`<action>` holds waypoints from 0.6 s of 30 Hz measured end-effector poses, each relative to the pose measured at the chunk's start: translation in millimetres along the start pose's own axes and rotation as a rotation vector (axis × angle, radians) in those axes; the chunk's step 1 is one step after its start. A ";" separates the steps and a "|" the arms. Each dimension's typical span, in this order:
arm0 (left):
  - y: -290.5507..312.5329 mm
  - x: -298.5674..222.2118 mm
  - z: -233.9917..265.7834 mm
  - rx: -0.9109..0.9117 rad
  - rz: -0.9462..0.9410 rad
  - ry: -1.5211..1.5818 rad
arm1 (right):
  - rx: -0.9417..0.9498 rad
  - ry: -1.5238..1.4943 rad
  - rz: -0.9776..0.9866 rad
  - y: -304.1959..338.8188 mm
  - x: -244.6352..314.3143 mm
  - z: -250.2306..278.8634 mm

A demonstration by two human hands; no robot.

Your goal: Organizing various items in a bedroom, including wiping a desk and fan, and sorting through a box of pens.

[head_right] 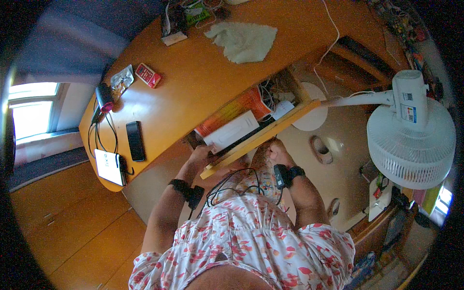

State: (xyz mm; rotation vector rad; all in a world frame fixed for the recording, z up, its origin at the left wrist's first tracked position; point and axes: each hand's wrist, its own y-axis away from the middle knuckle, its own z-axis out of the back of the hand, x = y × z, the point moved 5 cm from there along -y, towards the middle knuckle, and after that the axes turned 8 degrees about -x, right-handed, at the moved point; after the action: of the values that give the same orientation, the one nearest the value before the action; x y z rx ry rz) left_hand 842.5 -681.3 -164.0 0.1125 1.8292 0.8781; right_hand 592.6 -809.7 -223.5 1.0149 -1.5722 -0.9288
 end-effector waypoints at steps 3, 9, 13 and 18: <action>-1.7 -13.9 -15.3 0.256 -0.612 -1.049 | 0.084 -0.180 0.056 -1.1 -3.1 7.9; 0.4 -29.7 -12.7 -0.092 0.292 -0.551 | 0.000 -0.065 0.191 -5.4 -5.1 13.1; -5.6 -24.5 -10.2 -0.276 0.086 -0.747 | -0.193 -0.113 -0.159 43.3 1.6 -29.1; -11.2 -53.3 -51.4 -0.114 -0.393 -0.827 | 0.016 -0.017 -0.068 3.7 -14.1 -14.7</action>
State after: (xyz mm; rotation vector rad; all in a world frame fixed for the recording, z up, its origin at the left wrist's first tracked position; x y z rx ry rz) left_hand 826.3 -740.2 -120.7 0.0310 0.9771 0.5322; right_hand 608.4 -796.4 -221.8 1.0802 -1.5699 -0.9750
